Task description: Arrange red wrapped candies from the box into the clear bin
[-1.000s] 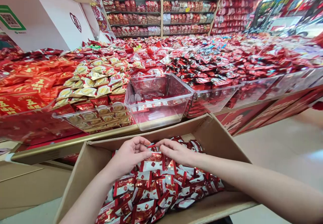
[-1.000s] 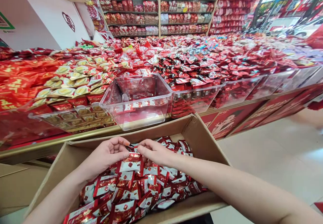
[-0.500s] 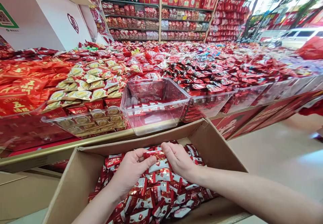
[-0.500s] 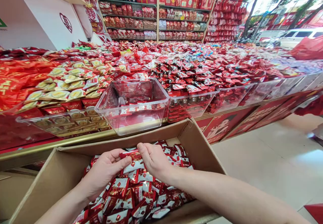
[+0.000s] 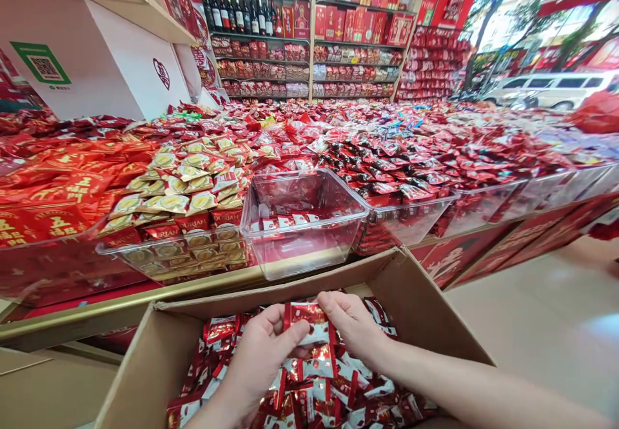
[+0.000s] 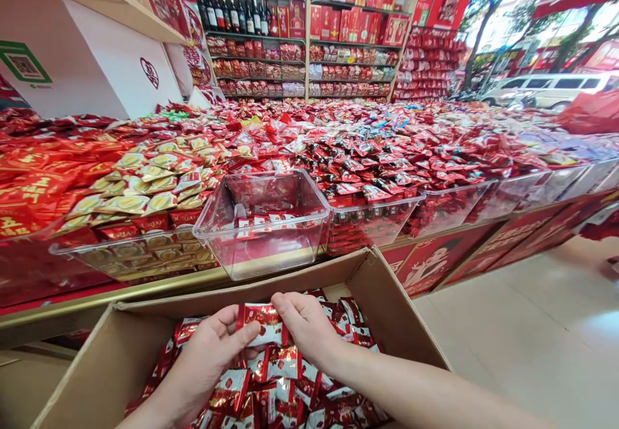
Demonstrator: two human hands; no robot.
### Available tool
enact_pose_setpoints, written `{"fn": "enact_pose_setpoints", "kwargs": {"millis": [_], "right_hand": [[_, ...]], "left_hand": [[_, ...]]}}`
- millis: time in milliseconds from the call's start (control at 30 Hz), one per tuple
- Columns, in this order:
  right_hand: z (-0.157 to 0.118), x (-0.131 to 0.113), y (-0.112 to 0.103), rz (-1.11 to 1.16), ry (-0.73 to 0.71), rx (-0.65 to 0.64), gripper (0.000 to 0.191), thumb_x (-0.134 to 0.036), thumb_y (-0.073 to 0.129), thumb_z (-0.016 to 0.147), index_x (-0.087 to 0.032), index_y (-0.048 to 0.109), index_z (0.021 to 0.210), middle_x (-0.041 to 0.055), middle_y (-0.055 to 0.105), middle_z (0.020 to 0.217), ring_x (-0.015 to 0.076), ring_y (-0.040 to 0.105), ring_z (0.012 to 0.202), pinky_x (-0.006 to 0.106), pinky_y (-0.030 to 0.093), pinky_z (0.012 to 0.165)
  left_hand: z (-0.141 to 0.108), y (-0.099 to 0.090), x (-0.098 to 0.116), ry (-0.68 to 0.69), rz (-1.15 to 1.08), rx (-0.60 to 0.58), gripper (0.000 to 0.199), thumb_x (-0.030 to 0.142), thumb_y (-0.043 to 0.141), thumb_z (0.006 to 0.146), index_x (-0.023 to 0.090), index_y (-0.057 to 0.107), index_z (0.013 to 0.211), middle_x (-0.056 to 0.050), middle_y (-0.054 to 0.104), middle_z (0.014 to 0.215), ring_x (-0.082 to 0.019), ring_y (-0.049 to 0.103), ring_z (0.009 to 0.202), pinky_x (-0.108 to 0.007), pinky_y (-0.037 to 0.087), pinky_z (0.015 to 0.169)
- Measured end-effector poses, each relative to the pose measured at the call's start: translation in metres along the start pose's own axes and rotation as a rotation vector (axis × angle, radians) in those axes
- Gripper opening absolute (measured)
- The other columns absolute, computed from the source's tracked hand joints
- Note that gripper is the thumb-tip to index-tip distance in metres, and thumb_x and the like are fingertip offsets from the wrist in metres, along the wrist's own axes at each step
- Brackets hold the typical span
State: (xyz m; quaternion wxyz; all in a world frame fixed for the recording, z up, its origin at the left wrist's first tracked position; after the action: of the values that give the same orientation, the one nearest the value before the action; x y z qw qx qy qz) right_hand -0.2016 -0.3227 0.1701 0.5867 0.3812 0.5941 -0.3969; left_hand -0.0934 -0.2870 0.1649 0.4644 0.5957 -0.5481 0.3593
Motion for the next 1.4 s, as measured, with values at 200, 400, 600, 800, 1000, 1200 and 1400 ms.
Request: {"fn": "enact_pose_setpoints", "kwargs": {"millis": [200,400,600,800,1000,1200,1400], "right_hand": [[-0.005,0.002,0.016,0.239,0.174,-0.112,0.043,-0.056,0.058,0.066,-0.012,0.059,0.07,0.0,0.057,0.051,0.0088,0.05,0.043,0.021,0.04,0.044],[-0.008,0.005,0.017,0.247,0.172,-0.092,0.039,-0.05,0.062,0.065,-0.012,0.057,0.062,-0.0012,0.056,0.05,0.0062,0.047,0.043,0.019,0.038,0.045],[-0.011,-0.034,0.017,-0.048,-0.082,-0.228,0.024,-0.037,0.06,0.072,-0.015,0.063,0.083,0.0021,0.062,0.074,0.0101,0.052,0.065,0.024,0.042,0.062],[-0.002,-0.182,-0.021,-0.344,-0.572,0.035,0.013,-0.026,0.054,0.078,-0.017,0.062,0.083,0.0021,0.061,0.078,0.0103,0.054,0.071,0.023,0.043,0.063],[0.105,-0.164,-0.032,-0.529,0.107,-0.047,0.011,-0.021,0.055,0.075,-0.014,0.056,0.065,-0.0038,0.049,0.051,0.0045,0.041,0.043,0.018,0.029,0.04],[0.137,-0.075,0.0,-0.735,0.616,-0.346,0.009,-0.013,0.066,0.062,-0.007,0.06,0.059,-0.0033,0.053,0.047,0.0054,0.048,0.043,0.017,0.036,0.044],[0.156,-0.047,0.018,-0.794,0.586,-0.446,0.017,-0.023,0.071,0.059,-0.01,0.064,0.067,-0.0011,0.062,0.056,0.0111,0.058,0.058,0.02,0.045,0.054]], "left_hand": [[-0.002,-0.008,0.015,0.103,-0.124,0.072,0.033,0.036,0.066,0.067,0.018,0.056,0.094,0.0,0.067,0.077,-0.012,0.059,0.067,-0.025,0.048,0.068],[-0.004,0.004,0.012,0.102,0.0,0.004,0.044,0.022,0.07,0.063,0.018,0.047,0.101,0.0,0.067,0.082,-0.014,0.061,0.076,-0.026,0.048,0.071],[-0.019,0.001,0.03,0.12,0.014,-0.001,0.074,0.019,0.07,0.062,0.025,0.029,0.123,0.002,0.065,0.085,-0.014,0.061,0.078,-0.026,0.047,0.073],[-0.028,-0.002,0.05,0.305,0.06,-0.027,0.057,0.03,0.063,0.072,0.027,0.033,0.121,0.002,0.059,0.087,-0.009,0.054,0.07,-0.023,0.043,0.068],[-0.013,0.001,0.021,0.147,0.286,-0.082,0.031,0.028,0.055,0.074,0.02,0.048,0.104,-0.001,0.056,0.083,-0.013,0.052,0.076,-0.027,0.042,0.072],[-0.017,0.008,0.012,0.111,0.383,-0.187,0.029,0.028,0.05,0.076,0.017,0.05,0.103,-0.001,0.054,0.08,-0.013,0.05,0.074,-0.027,0.041,0.07],[-0.016,0.006,0.006,0.111,0.429,-0.26,0.026,0.029,0.05,0.075,0.015,0.054,0.097,0.0,0.054,0.077,-0.012,0.049,0.069,-0.025,0.041,0.066]]}}
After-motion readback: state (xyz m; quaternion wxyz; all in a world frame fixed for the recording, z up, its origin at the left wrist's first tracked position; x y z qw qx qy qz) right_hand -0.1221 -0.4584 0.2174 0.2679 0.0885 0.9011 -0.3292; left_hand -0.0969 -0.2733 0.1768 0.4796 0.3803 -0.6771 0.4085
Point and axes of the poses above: each hand's wrist, its own z-axis towards the middle knuckle, its own y-axis out of the palm, x = y × z, the point moved 9 cm from there along z, towards the middle knuckle
